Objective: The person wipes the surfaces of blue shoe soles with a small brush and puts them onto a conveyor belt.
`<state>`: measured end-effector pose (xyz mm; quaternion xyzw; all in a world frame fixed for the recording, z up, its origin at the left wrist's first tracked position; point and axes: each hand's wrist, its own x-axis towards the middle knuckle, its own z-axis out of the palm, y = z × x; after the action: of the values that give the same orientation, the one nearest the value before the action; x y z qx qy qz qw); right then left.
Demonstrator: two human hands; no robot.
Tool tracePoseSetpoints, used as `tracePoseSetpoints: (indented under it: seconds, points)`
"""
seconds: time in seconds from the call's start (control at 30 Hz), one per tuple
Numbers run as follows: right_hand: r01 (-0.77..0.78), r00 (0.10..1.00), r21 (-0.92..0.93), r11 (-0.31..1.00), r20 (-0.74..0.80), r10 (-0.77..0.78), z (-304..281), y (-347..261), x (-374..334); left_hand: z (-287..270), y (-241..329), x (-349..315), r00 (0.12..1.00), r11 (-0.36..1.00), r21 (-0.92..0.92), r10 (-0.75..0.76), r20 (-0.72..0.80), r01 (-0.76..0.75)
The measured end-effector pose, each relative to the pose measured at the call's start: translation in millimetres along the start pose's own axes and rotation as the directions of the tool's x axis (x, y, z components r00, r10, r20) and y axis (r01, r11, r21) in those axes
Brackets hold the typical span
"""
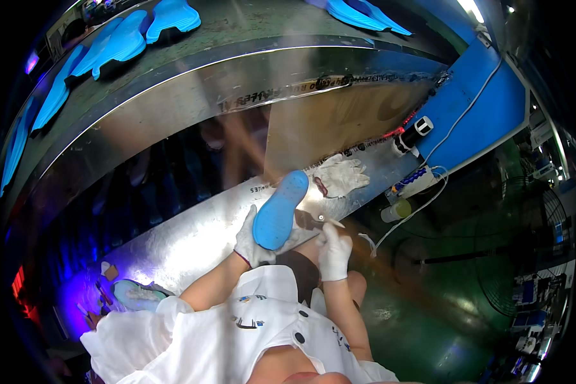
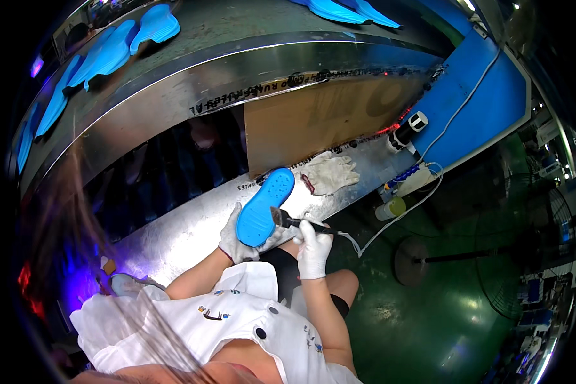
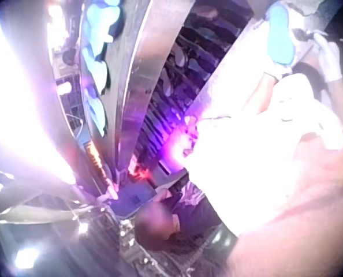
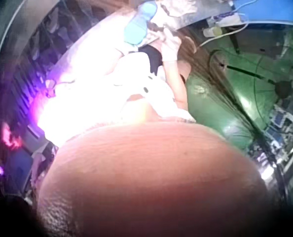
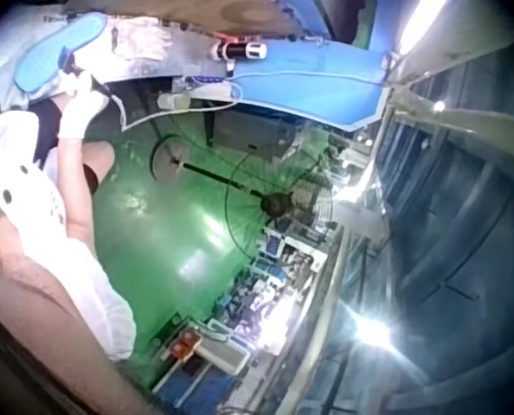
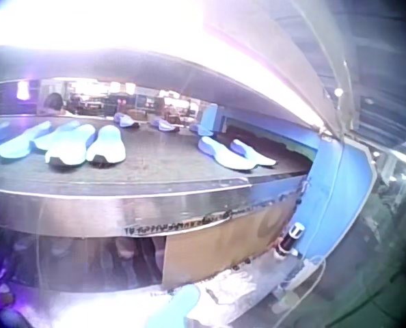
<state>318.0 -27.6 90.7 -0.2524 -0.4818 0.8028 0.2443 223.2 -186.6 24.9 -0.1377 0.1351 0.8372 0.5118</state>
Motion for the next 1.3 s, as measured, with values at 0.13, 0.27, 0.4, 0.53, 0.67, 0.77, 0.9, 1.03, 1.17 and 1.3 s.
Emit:
tracePoseSetpoints:
  seconds: [0.13, 0.27, 0.4, 0.53, 0.67, 0.77, 0.9, 1.03, 1.17, 1.3]
  points:
    - [0.221, 0.974, -0.414, 0.883, 0.046, -0.223, -14.1, 10.9, 28.6, 41.5, -14.4, -7.5, 0.996, 0.995, -0.098, -0.019, 0.087, 0.027]
    - [0.589, 0.744, -0.760, 0.274, 0.378, -0.551, 44.0, -39.7, 13.1, 87.7, -29.5, -31.8, 0.990, 0.990, 0.104, 0.082, 0.113, -0.093]
    - [0.787, 0.588, -0.600, 0.147, 0.655, -0.475, 64.2, -77.7, -33.1, 85.6, -21.7, -29.3, 0.968, 0.974, -0.033, 0.227, 0.107, -0.225]
    - [0.838, 0.439, -0.542, 0.065, 0.599, -0.670, 64.0, -90.2, -21.4, 98.2, -32.3, -47.1, 0.970, 0.974, 0.048, 0.213, 0.120, -0.220]
    - [0.872, 0.469, -0.456, 0.178, 0.671, -0.574, 71.1, -91.8, -34.7, 93.0, -37.5, -46.7, 0.944, 0.964, -0.025, 0.265, 0.196, -0.265]
    - [0.784, 0.576, -0.548, 0.292, 0.465, -0.672, 62.9, -93.9, -17.2, 92.8, -34.5, -50.3, 0.931, 0.982, -0.019, 0.186, 0.314, -0.190]
    - [0.938, 0.303, -0.346, 0.020, 0.791, -0.531, 73.7, -88.8, -39.5, 98.6, -32.0, -57.2, 0.926, 0.938, 0.044, 0.333, 0.176, -0.345]
    - [0.850, 0.508, -0.455, 0.266, 0.575, -0.642, 70.0, -88.9, -24.6, 97.3, -34.7, -55.4, 0.921, 0.923, 0.018, 0.380, 0.089, -0.383]
    - [0.942, 0.336, -0.279, 0.189, 0.807, -0.485, 74.2, -81.8, -48.4, 94.1, -29.9, -52.3, 0.912, 0.923, 0.032, 0.372, 0.175, -0.383]
    - [0.845, 0.535, -0.411, 0.344, 0.665, -0.521, 66.8, -85.5, -30.1, 87.0, -26.0, -49.0, 0.903, 0.950, -0.095, 0.313, 0.295, -0.299]
